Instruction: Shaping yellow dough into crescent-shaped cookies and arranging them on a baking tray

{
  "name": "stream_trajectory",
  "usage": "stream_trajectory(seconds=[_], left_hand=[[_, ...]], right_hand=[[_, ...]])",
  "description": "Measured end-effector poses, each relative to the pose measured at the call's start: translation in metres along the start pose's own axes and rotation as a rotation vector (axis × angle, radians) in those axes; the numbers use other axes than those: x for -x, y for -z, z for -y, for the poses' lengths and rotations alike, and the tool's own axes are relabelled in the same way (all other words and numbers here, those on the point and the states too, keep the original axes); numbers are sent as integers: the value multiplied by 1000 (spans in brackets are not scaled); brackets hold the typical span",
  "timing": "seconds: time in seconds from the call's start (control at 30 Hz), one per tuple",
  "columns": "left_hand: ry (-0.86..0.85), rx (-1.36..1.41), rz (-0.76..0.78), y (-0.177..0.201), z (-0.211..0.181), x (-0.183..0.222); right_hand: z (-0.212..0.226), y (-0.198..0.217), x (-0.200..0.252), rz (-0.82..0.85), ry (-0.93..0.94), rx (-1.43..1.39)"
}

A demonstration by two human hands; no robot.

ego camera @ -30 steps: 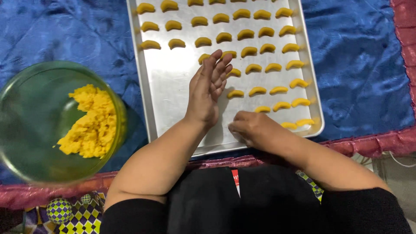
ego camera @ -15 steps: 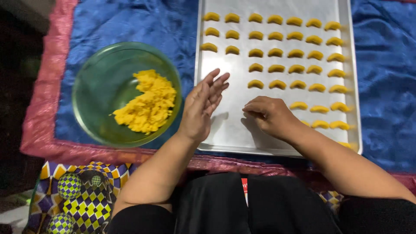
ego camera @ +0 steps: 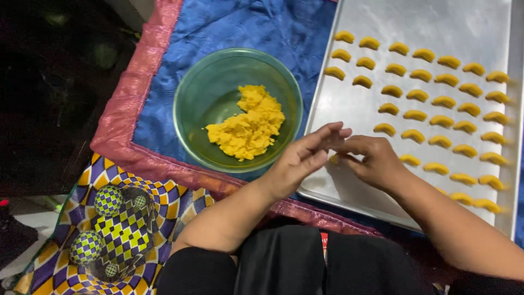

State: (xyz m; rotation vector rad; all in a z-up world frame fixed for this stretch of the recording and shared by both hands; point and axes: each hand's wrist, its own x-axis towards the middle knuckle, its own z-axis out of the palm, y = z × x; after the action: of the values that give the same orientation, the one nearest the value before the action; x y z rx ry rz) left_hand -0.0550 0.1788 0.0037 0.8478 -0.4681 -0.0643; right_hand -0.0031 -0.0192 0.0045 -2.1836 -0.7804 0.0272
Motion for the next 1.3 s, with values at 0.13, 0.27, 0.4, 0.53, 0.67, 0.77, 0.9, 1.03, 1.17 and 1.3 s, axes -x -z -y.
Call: stream_trajectory(seconds=[0.13, 0.27, 0.4, 0.53, 0.67, 0.77, 0.9, 1.03, 1.17, 1.3], left_hand=[[-147, 14, -23, 2, -58, -1], [-333, -322, -195, 44, -103, -1], [-227, -303, -632, 68, -113, 10], [-231, -176, -796, 71, -115, 15], [-275, -138, -821, 74, -113, 13], [-261, -129, -820, 76, -110, 13], [-238, -90, -822, 77, -106, 12], [-184, -51, -832, 78, -108, 13], [-203, -17, -820, 75, -118, 17], [-229, -88, -753, 86, -128, 23]], right_hand=[[6, 6, -22, -71, 27, -51], [51, -5, -62, -125, 241, -63], [81, -37, -111, 81, 448, -51], [82, -84, -149, 278, 591, 14], [83, -129, -163, 627, 319, 426], [78, -138, -164, 639, 342, 525], [52, -159, -162, 711, 350, 576], [52, -150, -165, 736, 383, 522], [50, -131, -180, 770, 262, 217], [45, -125, -200, 710, 177, 155]])
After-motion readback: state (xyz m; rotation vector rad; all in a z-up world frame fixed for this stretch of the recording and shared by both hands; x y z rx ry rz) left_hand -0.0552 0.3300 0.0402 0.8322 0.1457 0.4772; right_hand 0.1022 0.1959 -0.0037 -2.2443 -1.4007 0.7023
